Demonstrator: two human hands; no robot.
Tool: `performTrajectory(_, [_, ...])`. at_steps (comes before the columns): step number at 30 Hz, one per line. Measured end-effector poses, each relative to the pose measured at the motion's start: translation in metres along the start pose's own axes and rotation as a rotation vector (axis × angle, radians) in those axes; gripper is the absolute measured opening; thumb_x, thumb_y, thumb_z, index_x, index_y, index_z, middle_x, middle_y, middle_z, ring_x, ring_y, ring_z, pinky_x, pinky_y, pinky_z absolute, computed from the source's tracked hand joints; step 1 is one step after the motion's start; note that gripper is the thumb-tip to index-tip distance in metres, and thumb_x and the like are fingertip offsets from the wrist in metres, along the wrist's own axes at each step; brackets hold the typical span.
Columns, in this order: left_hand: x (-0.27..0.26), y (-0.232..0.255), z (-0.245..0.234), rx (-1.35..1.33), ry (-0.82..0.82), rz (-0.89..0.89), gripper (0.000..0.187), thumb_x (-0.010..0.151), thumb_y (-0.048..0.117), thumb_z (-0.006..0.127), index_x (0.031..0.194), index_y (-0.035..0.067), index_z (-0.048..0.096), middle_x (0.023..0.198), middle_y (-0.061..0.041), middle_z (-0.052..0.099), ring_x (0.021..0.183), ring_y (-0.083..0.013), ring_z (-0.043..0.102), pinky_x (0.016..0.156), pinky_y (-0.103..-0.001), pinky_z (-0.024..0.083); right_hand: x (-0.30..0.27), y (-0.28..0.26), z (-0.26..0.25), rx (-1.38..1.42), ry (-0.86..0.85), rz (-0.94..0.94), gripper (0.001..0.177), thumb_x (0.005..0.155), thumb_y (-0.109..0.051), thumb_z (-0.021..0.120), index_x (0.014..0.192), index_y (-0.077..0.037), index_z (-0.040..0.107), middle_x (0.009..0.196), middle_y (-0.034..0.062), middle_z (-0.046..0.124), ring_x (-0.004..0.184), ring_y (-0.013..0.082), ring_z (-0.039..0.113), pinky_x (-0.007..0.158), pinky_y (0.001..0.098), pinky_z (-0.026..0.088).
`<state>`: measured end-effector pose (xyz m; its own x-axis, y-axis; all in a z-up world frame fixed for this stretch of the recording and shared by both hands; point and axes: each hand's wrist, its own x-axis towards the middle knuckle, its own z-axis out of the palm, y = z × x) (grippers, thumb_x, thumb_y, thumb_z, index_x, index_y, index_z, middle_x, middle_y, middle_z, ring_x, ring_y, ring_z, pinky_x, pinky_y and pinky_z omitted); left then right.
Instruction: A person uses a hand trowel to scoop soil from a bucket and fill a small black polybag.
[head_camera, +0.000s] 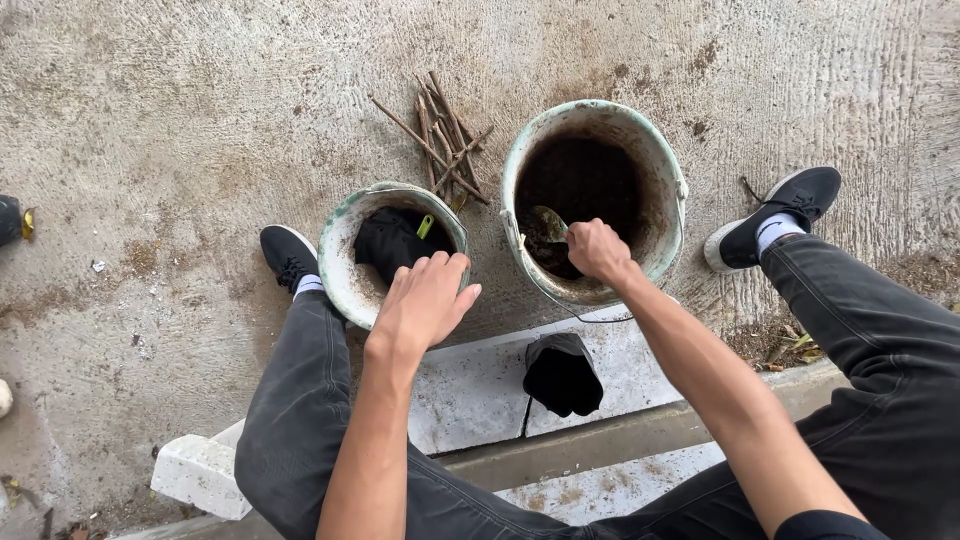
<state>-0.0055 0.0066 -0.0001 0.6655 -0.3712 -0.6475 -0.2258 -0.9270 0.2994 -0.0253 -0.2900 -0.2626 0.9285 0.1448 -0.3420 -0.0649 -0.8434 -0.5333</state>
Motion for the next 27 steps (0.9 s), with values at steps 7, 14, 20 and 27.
performTrajectory(7, [-0.001, 0.001, -0.001, -0.011, 0.015, 0.023, 0.042, 0.103, 0.042, 0.048, 0.135, 0.016, 0.054, 0.116, -0.009, 0.062, 0.114, -0.0305, 0.062, 0.094, -0.049, 0.049, 0.005, 0.014, -0.012, -0.093, 0.007, -0.038, 0.03, 0.105, -0.019, 0.052, 0.093, 0.0, 0.071, 0.063, 0.0222, 0.066, 0.049, 0.0371, 0.067, 0.037, 0.0433, 0.047])
performTrajectory(14, [0.001, 0.002, -0.002, -0.008, 0.012, 0.02, 0.041, 0.103, 0.042, 0.048, 0.135, 0.017, 0.055, 0.115, -0.009, 0.061, 0.114, -0.0305, 0.062, 0.093, -0.049, 0.049, 0.014, 0.045, 0.017, 0.292, -0.029, 0.024, 0.035, 0.107, -0.025, 0.054, 0.089, -0.001, 0.072, 0.061, 0.0204, 0.065, 0.044, 0.0285, 0.061, 0.038, 0.0415, 0.044])
performTrajectory(20, [-0.001, -0.004, 0.001, -0.004, 0.017, -0.001, 0.041, 0.103, 0.043, 0.047, 0.134, 0.018, 0.055, 0.115, -0.008, 0.061, 0.112, -0.0296, 0.063, 0.093, -0.048, 0.049, 0.018, 0.045, -0.009, 0.329, 0.027, 0.045, 0.039, 0.11, -0.03, 0.054, 0.089, -0.002, 0.07, 0.059, 0.0168, 0.062, 0.048, 0.0281, 0.06, 0.045, 0.0436, 0.045])
performTrajectory(27, [-0.007, -0.009, 0.005, 0.003, 0.023, 0.004, 0.041, 0.103, 0.044, 0.048, 0.132, 0.017, 0.056, 0.114, -0.009, 0.062, 0.112, -0.0314, 0.063, 0.093, -0.049, 0.049, 0.022, 0.05, -0.033, 0.304, 0.122, 0.101, 0.039, 0.109, -0.039, 0.055, 0.087, -0.011, 0.071, 0.06, 0.0116, 0.062, 0.055, 0.0284, 0.063, 0.053, 0.0443, 0.045])
